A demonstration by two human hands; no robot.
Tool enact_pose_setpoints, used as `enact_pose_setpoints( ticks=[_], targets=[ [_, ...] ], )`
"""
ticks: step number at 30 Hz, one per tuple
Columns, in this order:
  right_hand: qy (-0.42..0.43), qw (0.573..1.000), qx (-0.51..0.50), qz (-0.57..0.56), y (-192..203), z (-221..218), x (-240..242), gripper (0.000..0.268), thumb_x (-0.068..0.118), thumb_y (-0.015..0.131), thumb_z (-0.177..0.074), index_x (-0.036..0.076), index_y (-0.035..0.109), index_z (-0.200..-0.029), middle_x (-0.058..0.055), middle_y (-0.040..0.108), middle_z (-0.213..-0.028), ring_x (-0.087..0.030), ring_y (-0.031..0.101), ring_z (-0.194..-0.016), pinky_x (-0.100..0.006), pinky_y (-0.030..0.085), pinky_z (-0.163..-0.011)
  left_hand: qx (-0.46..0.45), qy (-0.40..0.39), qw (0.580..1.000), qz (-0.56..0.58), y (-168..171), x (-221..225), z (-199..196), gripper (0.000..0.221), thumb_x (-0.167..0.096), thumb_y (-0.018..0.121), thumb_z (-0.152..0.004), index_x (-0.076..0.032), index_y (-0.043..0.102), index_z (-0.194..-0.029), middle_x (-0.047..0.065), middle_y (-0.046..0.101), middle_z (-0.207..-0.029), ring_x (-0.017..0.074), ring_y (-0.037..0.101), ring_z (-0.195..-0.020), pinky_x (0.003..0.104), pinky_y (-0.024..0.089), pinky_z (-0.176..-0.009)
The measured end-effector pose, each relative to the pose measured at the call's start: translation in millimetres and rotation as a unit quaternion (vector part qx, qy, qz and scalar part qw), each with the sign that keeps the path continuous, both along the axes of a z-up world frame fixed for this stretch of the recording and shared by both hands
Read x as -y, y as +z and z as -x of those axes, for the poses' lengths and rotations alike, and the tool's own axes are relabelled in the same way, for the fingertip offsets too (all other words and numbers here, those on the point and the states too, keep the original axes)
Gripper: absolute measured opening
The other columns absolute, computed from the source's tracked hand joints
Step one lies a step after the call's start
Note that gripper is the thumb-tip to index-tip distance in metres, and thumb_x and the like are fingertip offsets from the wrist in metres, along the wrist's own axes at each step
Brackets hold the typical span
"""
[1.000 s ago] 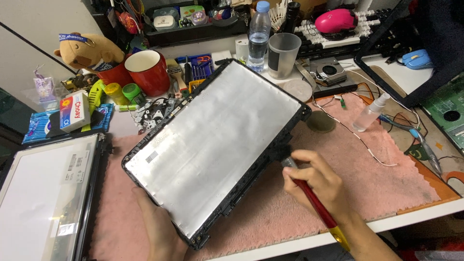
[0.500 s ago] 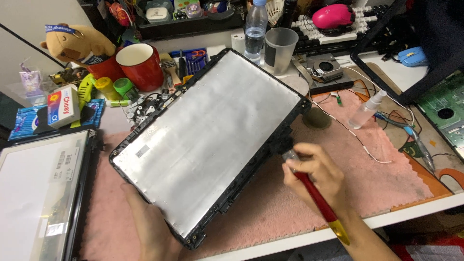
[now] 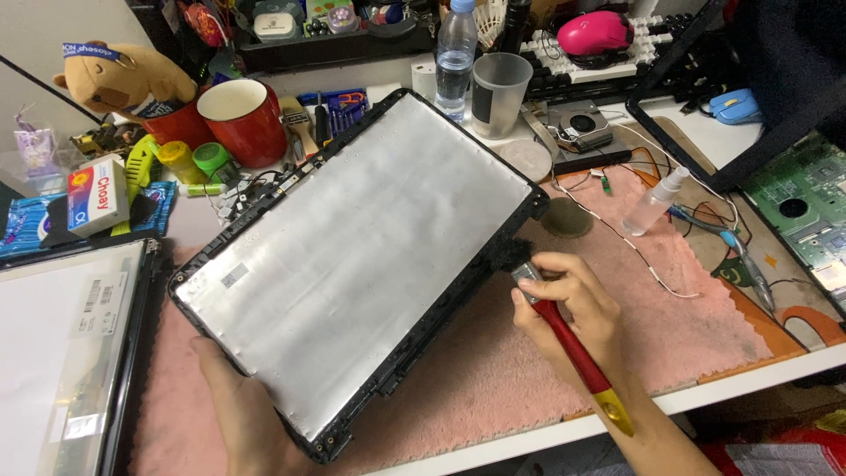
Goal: Cleaning a laptop screen panel using a large brush and a toothbrush to remove dust from the edges and surface.
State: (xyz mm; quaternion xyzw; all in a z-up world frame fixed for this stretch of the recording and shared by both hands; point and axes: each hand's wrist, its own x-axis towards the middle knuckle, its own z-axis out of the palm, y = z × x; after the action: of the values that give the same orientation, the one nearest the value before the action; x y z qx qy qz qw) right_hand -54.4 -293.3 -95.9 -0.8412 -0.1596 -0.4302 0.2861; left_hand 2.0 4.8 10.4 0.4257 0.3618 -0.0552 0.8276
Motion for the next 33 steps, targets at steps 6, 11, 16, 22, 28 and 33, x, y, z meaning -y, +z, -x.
enact_pose_setpoints(
  ticks=[6, 11, 16, 22, 28, 33],
  targets=[
    [0.004, 1.000, 0.006, 0.008, 7.0, -5.0, 4.8, 0.025, -0.003, 0.087, -0.097, 0.007, 0.070, -0.112, -0.024, 0.073, -0.125, -0.027, 0.079, -0.107, -0.031, 0.066, -0.098, -0.001, 0.010, 1.000, -0.013, 1.6, -0.8, -4.4, 0.086, -0.074, 0.022, -0.104, -0.031, 0.063, -0.167, 0.003, 0.075, -0.160, 0.0261, 0.072, -0.144, 0.045, 0.055, -0.123],
    [0.073, 0.994, -0.025, 0.079, -15.3, 4.3, 17.2, 0.033, 0.003, 0.086, -0.099, 0.015, 0.074, -0.128, -0.024, 0.069, -0.134, -0.032, 0.078, -0.117, -0.033, 0.065, -0.095, -0.005, 0.002, 1.000, -0.015, 0.9, -9.5, -10.2, 0.082, -0.075, 0.021, -0.108, -0.030, 0.065, -0.162, 0.009, 0.076, -0.154, 0.0303, 0.072, -0.141, 0.048, 0.055, -0.120],
    [0.035, 0.996, 0.001, 0.086, -18.3, 5.4, 22.9, 0.031, 0.010, 0.087, -0.100, 0.018, 0.073, -0.126, -0.022, 0.072, -0.135, -0.029, 0.079, -0.116, -0.033, 0.062, -0.105, 0.004, -0.003, 1.000, -0.020, -23.0, -27.3, -12.1, 0.064, -0.071, 0.026, -0.123, -0.030, 0.070, -0.141, 0.013, 0.080, -0.122, 0.0338, 0.076, -0.111, 0.054, 0.061, -0.096],
    [-0.025, 0.999, 0.024, -0.009, -3.5, -2.4, 8.0, 0.021, -0.003, 0.088, -0.096, 0.005, 0.073, -0.108, -0.030, 0.070, -0.130, -0.033, 0.075, -0.104, -0.037, 0.063, -0.096, 0.020, -0.024, 0.999, 0.030, 27.8, -15.9, -1.3, 0.085, -0.065, 0.018, -0.114, -0.019, 0.064, -0.168, 0.020, 0.077, -0.150, 0.0387, 0.073, -0.136, 0.057, 0.057, -0.118],
    [-0.034, 0.995, -0.027, 0.087, -37.5, 0.8, 34.8, 0.024, 0.017, 0.084, -0.101, 0.020, 0.074, -0.123, -0.019, 0.071, -0.141, -0.029, 0.074, -0.123, -0.038, 0.055, -0.113, -0.012, -0.023, 1.000, 0.002, 31.8, -19.0, 1.2, 0.060, -0.051, 0.029, -0.121, -0.025, 0.069, -0.157, 0.003, 0.076, -0.141, 0.0214, 0.069, -0.122, 0.043, 0.057, -0.103],
    [-0.107, 0.992, 0.000, -0.067, -7.0, -3.2, 5.8, 0.018, 0.003, 0.089, -0.104, 0.005, 0.075, -0.115, -0.026, 0.074, -0.135, -0.033, 0.075, -0.124, -0.039, 0.057, -0.110, 0.017, -0.016, 1.000, 0.015, 15.5, -26.4, -0.7, 0.065, -0.062, 0.030, -0.121, -0.025, 0.073, -0.151, 0.007, 0.076, -0.123, 0.0282, 0.072, -0.104, 0.049, 0.059, -0.090]
  ],
)
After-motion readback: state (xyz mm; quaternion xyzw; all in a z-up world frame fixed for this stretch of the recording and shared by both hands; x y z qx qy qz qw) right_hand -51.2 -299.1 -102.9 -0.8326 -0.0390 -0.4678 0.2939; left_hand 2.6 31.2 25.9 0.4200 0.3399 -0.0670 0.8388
